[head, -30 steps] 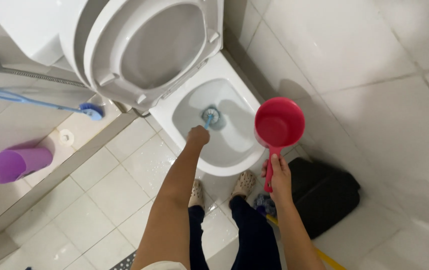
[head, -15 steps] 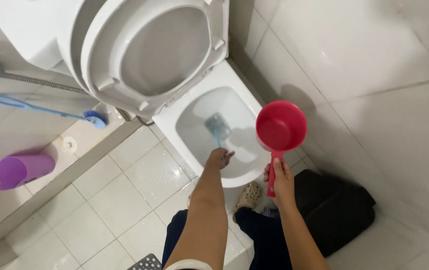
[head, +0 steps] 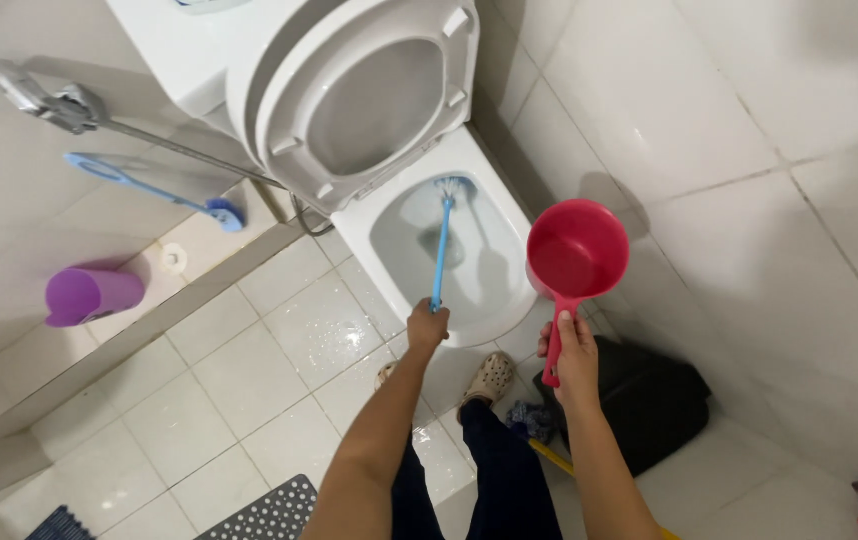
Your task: The person cleans a toilet bowl using a blue toilet brush and a pink plastic scoop. They scrub the inside of the bowl, rinse the brush, and then use a white scrubbing brush to clean the toilet seat and rim. The person repeatedly fills the pink scoop with water from a sink to rinse the brushes and flush the toilet.
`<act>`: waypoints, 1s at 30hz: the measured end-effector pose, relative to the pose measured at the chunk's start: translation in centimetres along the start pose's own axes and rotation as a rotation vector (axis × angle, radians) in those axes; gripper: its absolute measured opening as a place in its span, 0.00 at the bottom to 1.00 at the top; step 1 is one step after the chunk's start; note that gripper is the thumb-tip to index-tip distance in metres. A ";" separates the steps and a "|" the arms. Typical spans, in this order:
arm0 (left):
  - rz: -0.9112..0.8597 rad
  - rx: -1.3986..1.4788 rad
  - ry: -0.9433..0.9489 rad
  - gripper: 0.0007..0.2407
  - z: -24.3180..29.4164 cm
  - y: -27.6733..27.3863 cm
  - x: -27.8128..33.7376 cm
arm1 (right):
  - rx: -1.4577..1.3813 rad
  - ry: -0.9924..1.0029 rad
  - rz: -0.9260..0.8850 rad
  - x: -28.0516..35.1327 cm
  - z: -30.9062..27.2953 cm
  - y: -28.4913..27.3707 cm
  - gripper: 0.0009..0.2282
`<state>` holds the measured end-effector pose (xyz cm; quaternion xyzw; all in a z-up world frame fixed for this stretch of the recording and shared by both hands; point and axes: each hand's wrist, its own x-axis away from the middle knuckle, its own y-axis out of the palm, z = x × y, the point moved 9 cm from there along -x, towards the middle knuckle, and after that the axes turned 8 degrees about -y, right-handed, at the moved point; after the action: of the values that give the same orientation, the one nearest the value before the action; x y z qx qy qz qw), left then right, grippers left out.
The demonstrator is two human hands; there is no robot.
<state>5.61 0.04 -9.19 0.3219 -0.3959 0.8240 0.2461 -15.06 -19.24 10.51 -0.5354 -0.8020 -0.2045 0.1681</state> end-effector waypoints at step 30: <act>-0.201 0.105 0.036 0.20 6.2 -9.2 10.7 | 0.021 -0.090 -0.060 0.7 -7.6 1.1 0.13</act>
<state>6.59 1.84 6.11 0.3576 -0.3135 0.8206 0.3171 -13.97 -22.16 17.56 -0.5178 -0.8267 -0.1767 0.1312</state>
